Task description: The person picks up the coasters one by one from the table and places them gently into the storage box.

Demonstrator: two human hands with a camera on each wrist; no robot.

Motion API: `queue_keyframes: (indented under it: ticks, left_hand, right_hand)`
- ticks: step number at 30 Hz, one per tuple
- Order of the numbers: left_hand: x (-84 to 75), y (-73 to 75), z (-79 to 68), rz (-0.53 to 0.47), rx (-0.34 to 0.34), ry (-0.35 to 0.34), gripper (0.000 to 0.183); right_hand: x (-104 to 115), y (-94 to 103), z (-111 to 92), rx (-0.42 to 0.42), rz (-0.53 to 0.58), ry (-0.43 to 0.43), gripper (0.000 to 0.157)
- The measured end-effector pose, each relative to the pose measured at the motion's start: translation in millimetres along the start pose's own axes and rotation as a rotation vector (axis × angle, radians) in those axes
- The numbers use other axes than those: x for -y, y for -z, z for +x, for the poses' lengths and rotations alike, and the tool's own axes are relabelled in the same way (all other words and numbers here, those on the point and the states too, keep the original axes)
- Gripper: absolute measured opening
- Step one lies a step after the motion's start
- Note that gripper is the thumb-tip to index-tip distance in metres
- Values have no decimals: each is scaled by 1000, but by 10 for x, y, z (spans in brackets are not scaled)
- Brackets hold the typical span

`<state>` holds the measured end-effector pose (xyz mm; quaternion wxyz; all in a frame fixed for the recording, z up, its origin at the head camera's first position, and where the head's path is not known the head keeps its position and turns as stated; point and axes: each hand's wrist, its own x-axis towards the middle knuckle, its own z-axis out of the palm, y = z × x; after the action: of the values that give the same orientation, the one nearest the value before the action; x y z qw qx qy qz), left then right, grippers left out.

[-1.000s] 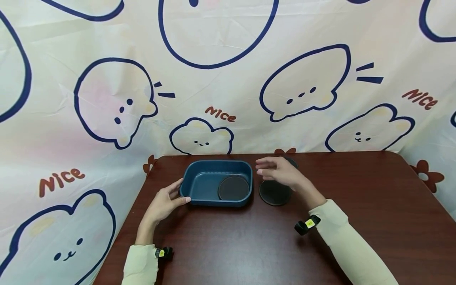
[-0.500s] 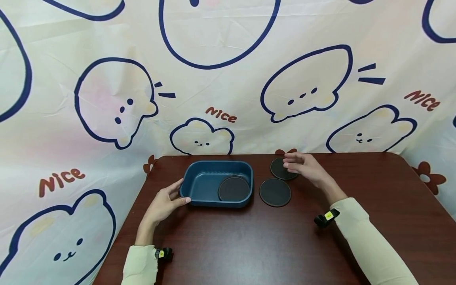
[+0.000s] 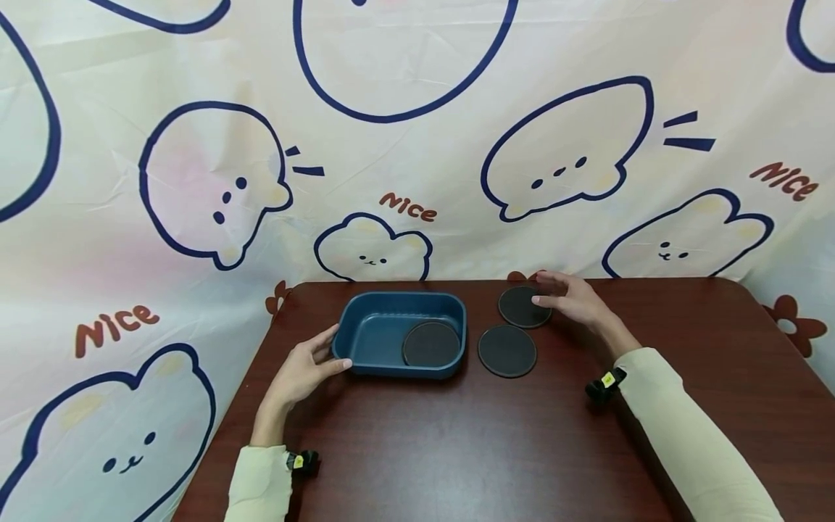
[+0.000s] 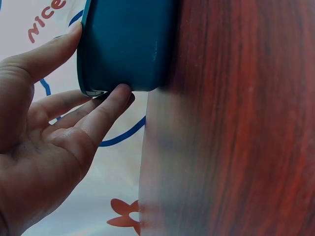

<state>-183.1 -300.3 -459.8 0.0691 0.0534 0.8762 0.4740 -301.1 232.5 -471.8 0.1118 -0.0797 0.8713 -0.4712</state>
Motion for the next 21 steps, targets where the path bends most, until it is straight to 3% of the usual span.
queue_keyframes:
  ticks: [10,21]
  left_hand:
    - [-3,-10,31,4,-2,-8,82]
    - [-6,0,-13,-5,-6,-4,82]
  right_hand:
    - [-62,47,141,27,-74,24,82]
    - [-57,-59,223,71,-206,36,86]
